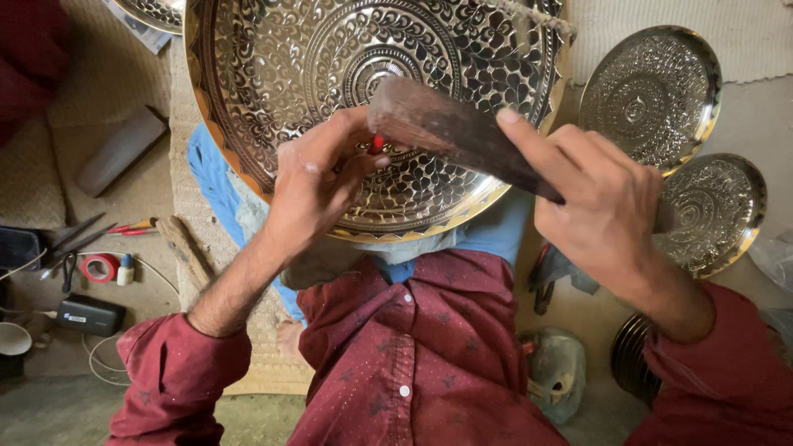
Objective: The person sits on the floor with a large decorative brass tray on their lap, holding a small punch against the tray's surface with one hand and striking it with a wooden mallet with the other, working the patterned design across the tray. Finished trays and tools lie on the floor around them.
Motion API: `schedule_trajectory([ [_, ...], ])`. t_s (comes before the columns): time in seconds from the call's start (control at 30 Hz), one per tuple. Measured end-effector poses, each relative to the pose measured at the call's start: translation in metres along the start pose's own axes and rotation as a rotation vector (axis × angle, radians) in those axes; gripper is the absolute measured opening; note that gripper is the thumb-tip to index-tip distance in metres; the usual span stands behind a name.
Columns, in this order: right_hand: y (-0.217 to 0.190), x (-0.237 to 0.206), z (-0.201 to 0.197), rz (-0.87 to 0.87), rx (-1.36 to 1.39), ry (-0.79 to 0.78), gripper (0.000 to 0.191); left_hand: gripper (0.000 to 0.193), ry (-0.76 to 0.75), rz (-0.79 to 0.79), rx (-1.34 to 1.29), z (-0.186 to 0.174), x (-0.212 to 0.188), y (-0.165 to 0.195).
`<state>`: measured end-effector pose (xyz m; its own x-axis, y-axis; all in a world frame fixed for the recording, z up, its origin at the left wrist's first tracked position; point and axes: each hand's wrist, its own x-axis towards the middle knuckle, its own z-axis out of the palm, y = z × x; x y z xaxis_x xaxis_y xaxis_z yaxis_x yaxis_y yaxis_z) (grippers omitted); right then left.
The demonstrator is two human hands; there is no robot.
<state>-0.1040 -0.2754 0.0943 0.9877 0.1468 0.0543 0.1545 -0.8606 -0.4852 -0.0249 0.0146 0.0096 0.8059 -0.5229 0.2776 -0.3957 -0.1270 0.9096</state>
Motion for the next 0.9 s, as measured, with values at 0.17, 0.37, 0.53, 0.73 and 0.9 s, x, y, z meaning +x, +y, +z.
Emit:
schedule_trajectory([
  [0.17, -0.002, 0.003, -0.004, -0.094, 0.012, -0.003, 0.079, 0.037, 0.011, -0.008, 0.050, 0.002, 0.001, 0.000],
  [0.37, -0.007, 0.005, -0.005, 0.054, -0.288, -0.125, 0.080, 0.036, 0.023, -0.048, 0.125, -0.001, 0.000, 0.005],
  [0.53, -0.010, 0.008, -0.006, -0.018, -0.174, -0.050, 0.080, 0.038, 0.013, -0.046, 0.106, 0.001, 0.002, 0.003],
  [0.73, -0.007, 0.006, -0.004, -0.010, -0.220, -0.107, 0.080, 0.037, 0.005, -0.076, 0.132, 0.000, 0.002, 0.004],
  [0.9, 0.019, -0.031, 0.026, -0.027, 0.046, 0.143, 0.080, 0.031, 0.095, -0.138, -0.239, 0.006, 0.002, 0.017],
])
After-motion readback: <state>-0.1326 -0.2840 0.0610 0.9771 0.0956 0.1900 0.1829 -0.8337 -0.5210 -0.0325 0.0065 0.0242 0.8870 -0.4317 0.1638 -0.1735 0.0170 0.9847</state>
